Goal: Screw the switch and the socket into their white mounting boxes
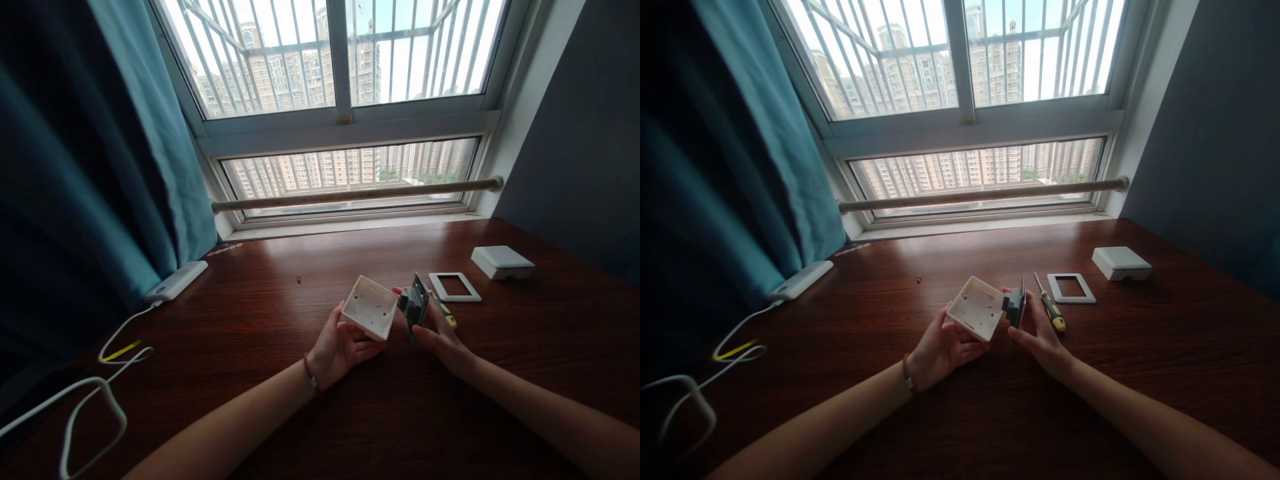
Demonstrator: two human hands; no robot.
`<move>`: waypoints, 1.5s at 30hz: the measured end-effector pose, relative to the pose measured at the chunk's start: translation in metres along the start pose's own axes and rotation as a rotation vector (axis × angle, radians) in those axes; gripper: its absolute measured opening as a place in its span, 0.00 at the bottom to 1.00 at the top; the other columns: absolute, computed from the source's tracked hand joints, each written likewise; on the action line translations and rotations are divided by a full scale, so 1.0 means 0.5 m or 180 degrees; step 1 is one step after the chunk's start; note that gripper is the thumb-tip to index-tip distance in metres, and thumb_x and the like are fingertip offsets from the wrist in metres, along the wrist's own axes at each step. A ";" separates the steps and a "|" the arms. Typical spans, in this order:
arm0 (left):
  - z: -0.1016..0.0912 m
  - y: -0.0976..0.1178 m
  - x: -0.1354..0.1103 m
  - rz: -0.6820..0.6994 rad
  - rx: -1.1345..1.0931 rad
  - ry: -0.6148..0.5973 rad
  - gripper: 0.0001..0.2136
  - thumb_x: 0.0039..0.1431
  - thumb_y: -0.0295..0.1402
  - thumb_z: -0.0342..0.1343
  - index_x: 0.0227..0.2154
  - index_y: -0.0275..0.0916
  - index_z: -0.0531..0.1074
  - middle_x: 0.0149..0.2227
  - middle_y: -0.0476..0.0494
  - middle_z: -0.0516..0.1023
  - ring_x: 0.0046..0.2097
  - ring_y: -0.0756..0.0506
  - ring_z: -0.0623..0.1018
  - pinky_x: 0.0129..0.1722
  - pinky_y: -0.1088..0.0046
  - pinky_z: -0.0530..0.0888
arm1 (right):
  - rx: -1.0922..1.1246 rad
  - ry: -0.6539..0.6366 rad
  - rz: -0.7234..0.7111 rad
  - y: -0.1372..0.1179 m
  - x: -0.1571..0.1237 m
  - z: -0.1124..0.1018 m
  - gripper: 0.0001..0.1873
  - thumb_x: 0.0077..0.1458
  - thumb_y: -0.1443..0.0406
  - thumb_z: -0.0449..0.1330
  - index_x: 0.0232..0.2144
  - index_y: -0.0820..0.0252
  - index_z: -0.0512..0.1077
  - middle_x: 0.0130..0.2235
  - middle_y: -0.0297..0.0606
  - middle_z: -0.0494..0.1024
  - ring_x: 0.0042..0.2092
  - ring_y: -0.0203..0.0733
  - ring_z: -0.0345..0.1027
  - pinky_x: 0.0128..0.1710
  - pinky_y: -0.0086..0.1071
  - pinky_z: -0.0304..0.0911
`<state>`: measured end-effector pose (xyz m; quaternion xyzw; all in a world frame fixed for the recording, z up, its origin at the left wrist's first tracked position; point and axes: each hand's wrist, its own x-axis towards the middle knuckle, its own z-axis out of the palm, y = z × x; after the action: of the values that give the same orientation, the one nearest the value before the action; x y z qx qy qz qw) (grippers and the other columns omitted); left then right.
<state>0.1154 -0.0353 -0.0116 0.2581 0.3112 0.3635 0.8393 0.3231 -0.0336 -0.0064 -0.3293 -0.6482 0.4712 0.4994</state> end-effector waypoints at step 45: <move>-0.076 0.022 0.030 0.2044 0.4614 -0.0098 0.32 0.52 0.38 0.56 0.58 0.34 0.52 0.58 0.33 0.57 0.59 0.38 0.58 0.59 0.59 0.55 | 0.0212 -0.0013 0.0377 0.036 0.015 -0.019 0.29 0.44 0.53 0.60 0.48 0.58 0.64 0.52 0.46 0.68 0.55 0.53 0.59 0.53 0.46 0.55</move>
<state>0.0916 -0.0095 -0.0350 0.8225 0.3690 0.2910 0.3203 0.3293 -0.0179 -0.0200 -0.3494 -0.6125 0.5219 0.4800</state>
